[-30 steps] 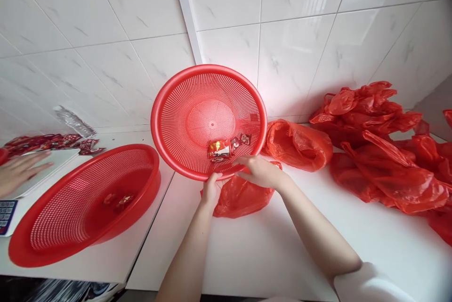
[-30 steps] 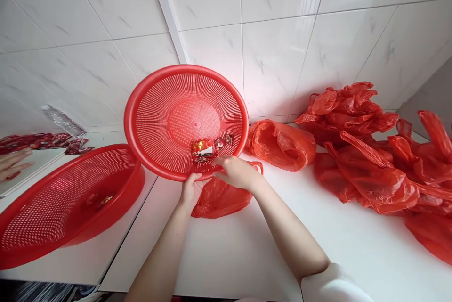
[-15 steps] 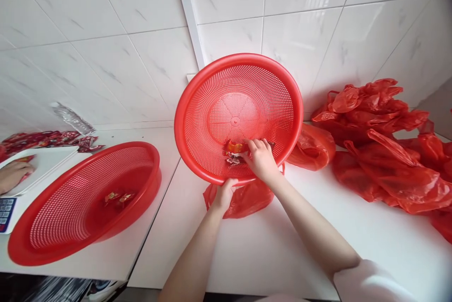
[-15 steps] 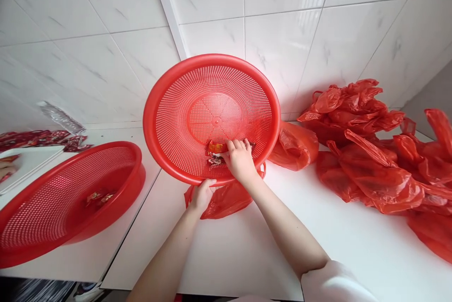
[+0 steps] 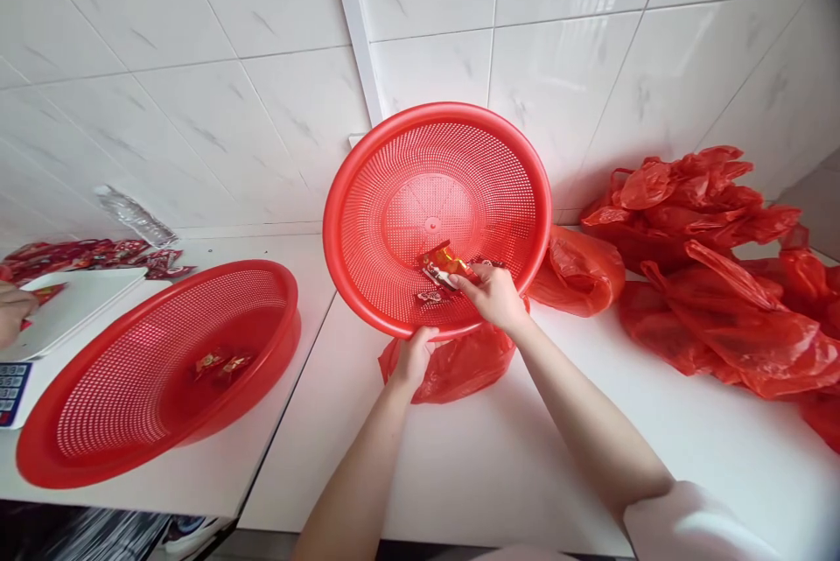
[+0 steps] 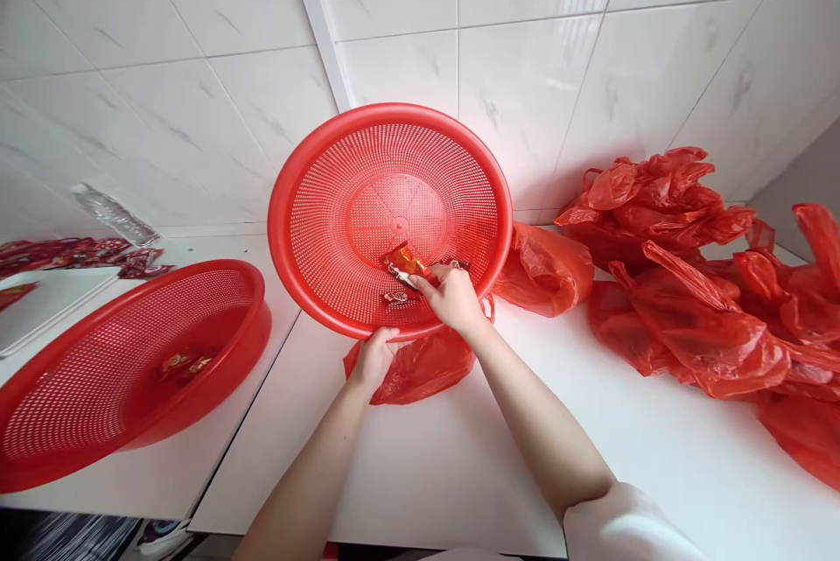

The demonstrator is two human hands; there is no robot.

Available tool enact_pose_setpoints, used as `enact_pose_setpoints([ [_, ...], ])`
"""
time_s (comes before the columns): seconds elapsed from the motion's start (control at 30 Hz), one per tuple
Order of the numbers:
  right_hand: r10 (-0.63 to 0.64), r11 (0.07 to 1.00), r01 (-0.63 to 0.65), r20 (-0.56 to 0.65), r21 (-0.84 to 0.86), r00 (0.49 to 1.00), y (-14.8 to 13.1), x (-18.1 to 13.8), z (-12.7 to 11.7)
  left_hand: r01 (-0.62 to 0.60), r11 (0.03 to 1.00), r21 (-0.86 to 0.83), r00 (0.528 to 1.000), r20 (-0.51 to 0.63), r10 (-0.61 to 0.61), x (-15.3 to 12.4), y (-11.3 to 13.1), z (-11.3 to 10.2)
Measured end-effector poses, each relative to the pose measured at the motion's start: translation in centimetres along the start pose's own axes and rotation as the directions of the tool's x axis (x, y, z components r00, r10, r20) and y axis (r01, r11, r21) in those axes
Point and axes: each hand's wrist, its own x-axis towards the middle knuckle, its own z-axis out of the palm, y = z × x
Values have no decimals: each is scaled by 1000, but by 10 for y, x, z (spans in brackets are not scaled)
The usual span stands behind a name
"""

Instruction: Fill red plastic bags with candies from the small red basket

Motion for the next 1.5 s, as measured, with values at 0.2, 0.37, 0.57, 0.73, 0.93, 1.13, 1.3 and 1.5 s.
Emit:
enact_pose_setpoints([
  [0.2, 98, 858, -87, 5, 506, 995, 3, 2, 0, -35, 999, -39, 997, -70, 32, 3, 11, -4],
  [0.37, 98, 783, -76, -1, 617, 995, -2, 2, 3, -91, 994, -55, 990, -112, 84, 5, 15, -9],
  [0.57, 94, 848, -48, -62, 528, 994, -6, 0, 0, -108, 992, -60, 989, -111, 101, 5, 18, -9],
  [0.73, 109, 820, -21, -121, 572, 987, -6, 0, 2, -104, 992, -70, 989, -112, 95, 4, 21, -7],
  [0.93, 324, 316, -203, 96, 927, 941, -8, 9, 4, -79, 994, -72, 990, -123, 70, 5, 21, -6],
  [1.13, 384, 262, -235, 123, 936, 915, -14, 6, -1, -61, 996, -69, 990, -135, 51, 4, 21, -5],
  [1.3, 322, 434, -189, 44, 881, 946, -18, 2, 1, -63, 996, -62, 991, -126, 55, 4, 19, -6],
  [1.5, 344, 512, -136, -58, 848, 937, -15, 2, 4, -83, 995, -55, 988, -135, 75, 5, 19, -7],
])
